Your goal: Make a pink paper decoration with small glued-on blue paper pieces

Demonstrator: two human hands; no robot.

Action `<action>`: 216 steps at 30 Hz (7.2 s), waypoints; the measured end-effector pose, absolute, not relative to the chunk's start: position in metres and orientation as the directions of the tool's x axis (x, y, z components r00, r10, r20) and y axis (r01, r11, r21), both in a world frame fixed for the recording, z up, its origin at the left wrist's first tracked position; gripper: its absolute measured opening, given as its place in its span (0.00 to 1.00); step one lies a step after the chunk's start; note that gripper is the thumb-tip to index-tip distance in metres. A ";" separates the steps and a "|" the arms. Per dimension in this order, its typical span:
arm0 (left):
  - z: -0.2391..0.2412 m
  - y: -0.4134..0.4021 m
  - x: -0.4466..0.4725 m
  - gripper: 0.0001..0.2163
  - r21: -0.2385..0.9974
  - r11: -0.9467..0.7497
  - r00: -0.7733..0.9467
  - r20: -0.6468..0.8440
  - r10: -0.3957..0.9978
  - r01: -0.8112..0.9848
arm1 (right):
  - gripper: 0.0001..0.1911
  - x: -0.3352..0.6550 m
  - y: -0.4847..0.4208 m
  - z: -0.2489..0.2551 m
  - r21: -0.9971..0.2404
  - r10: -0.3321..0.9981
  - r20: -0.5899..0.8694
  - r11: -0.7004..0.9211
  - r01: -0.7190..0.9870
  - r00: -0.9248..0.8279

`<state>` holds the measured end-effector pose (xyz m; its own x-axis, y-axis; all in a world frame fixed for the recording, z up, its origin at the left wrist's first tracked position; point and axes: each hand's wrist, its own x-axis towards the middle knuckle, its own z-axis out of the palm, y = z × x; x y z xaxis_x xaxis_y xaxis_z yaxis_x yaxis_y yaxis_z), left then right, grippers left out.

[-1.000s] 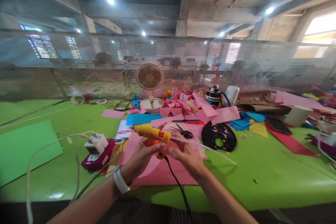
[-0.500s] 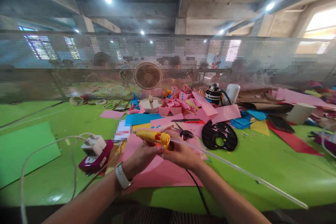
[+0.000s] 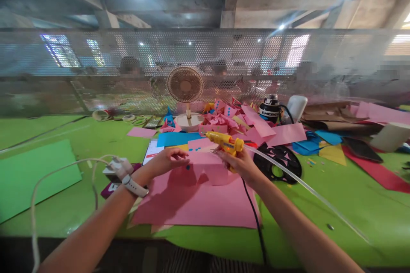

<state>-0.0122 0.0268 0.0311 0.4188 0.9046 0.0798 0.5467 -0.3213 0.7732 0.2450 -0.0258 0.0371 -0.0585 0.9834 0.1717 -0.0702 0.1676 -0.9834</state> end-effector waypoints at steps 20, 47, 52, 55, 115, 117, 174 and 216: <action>0.013 0.016 -0.006 0.13 0.975 0.034 0.480 -0.139 0.866 0.221 | 0.13 0.238 -0.050 0.022 -0.988 0.958 0.087 0.120 0.103 -0.274; 0.018 0.003 0.007 0.15 0.996 0.071 0.401 -0.044 0.915 -0.054 | 0.16 0.238 -0.037 -0.004 -0.930 0.992 0.091 0.114 0.349 -0.084; 0.019 0.002 0.007 0.16 0.995 0.069 0.392 -0.038 0.919 -0.065 | 0.15 0.238 -0.037 -0.001 -0.930 0.990 0.104 0.131 0.344 -0.096; 0.020 0.002 0.007 0.16 0.995 0.066 0.392 -0.031 0.920 -0.075 | 0.15 0.236 -0.039 0.001 -0.930 0.992 0.086 0.114 0.349 -0.095; 0.018 0.002 0.010 0.11 0.964 -0.261 0.357 0.224 0.907 0.057 | 0.16 0.233 -0.042 0.006 -0.942 0.990 0.077 0.112 0.316 -0.122; 0.020 0.002 0.010 0.11 0.972 -0.233 0.341 0.205 0.917 0.043 | 0.16 0.236 -0.044 0.012 -0.977 0.985 0.070 0.100 0.189 -0.161; 0.029 0.018 -0.004 0.15 0.942 -0.164 -0.016 0.167 0.986 -0.294 | 0.14 0.286 0.025 0.004 -0.425 0.959 0.282 0.133 0.895 -0.008; 0.023 0.021 -0.004 0.14 0.908 -0.162 -0.061 0.150 0.987 -0.387 | 0.10 0.211 0.085 -0.019 -0.997 0.966 -0.014 0.006 -0.079 0.260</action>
<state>-0.0042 0.0212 0.0234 -0.0613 0.9868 0.1502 -0.3872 -0.1622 0.9076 0.2109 0.0852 -0.0187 0.2600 0.9655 -0.0143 -0.0787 0.0064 -0.9969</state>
